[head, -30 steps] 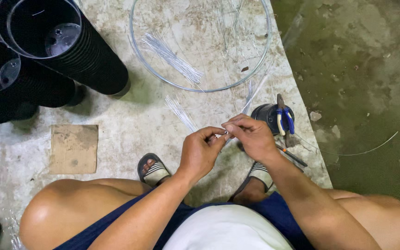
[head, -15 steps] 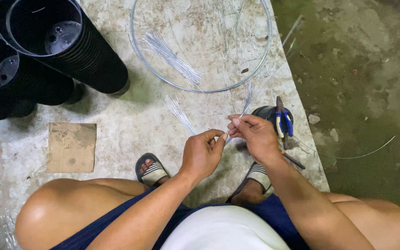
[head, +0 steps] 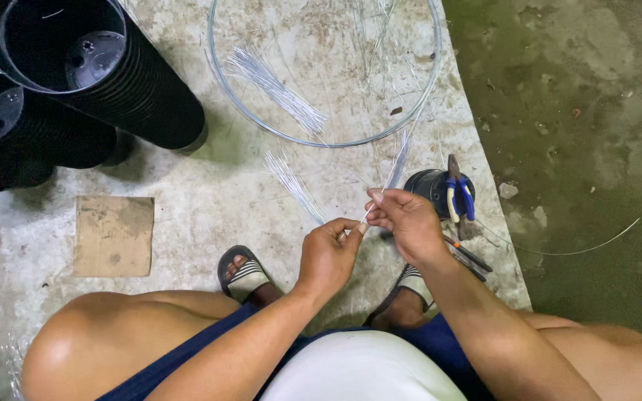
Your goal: The person sits on the floor and uses pliers to bend and cut thin metal wire. They repeatedly form loops and straighten sections of wire, handling the material with both hands and the tool.
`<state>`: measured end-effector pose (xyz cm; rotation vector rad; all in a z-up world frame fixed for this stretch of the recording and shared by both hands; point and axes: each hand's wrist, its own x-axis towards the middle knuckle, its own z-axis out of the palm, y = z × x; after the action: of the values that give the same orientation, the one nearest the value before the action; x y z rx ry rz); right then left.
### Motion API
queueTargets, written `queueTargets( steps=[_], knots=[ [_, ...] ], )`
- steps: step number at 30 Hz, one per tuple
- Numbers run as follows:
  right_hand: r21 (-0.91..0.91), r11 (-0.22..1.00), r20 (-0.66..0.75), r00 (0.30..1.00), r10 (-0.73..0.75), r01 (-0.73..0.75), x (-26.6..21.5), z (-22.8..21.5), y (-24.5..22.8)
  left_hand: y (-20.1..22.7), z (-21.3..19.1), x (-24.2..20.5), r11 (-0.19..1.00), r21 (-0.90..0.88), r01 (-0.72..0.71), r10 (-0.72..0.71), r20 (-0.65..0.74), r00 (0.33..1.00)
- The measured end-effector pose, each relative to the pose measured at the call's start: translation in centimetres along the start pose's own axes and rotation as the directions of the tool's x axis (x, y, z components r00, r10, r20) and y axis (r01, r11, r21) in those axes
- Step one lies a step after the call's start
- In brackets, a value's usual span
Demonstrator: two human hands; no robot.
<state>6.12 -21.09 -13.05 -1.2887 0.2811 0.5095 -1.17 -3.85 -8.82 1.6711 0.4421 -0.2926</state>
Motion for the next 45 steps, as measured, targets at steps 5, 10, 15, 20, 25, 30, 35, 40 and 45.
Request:
queueTargets(
  steps=[5, 10, 15, 20, 25, 30, 35, 40, 45],
  knots=[
    [-0.203, 0.976, -0.073, 0.993, -0.091, 0.074, 2.2, -2.5, 2.4, -1.7, 0.7, 0.9, 0.996, -0.082, -0.033, 0.03, -0.045, 0.999],
    [-0.537, 0.841, -0.052, 0.993, -0.105, 0.06, 6.0, -6.8, 6.7, -0.5, 0.0, 0.4, 0.993, 0.027, -0.112, 0.114, -0.049, 0.992],
    [-0.825, 0.557, 0.03, 0.991, -0.129, 0.097, 8.5, -9.7, 8.3, 2.1, 0.1, -1.1, 0.997, 0.004, -0.073, 0.071, 0.187, 0.98],
    [-0.903, 0.352, 0.149, 0.946, -0.286, 0.249, 14.6, -10.6, 2.6, 3.5, -0.4, -1.9, 0.972, 0.084, -0.219, 0.194, 0.237, 0.952],
    [-0.917, 0.33, 0.115, 0.938, -0.326, 0.226, 23.7, -10.3, -8.0, 4.4, -0.6, -2.3, 0.973, 0.111, -0.203, 0.165, 0.28, 0.946],
    [-0.967, 0.172, 0.074, 0.848, -0.525, 0.19, 26.4, -10.0, -9.0, 5.7, -1.4, -2.6, 0.991, 0.12, -0.064, 0.019, 0.344, 0.939],
    [-0.963, 0.166, 0.172, 0.957, -0.235, 0.214, 24.4, -8.2, 2.2, 6.2, -2.0, -2.3, 0.989, 0.104, -0.101, 0.064, 0.314, 0.947],
    [-0.93, 0.14, 0.315, 0.934, -0.167, 0.339, 21.6, -6.9, 12.0, 6.0, -2.4, -1.9, 0.992, 0.07, -0.106, 0.081, 0.296, 0.952],
    [-0.941, 0.13, 0.285, 0.938, -0.195, 0.313, 20.5, -5.6, 15.9, 6.0, -2.6, -1.6, 0.996, 0.051, -0.07, 0.052, 0.296, 0.954]
  ],
)
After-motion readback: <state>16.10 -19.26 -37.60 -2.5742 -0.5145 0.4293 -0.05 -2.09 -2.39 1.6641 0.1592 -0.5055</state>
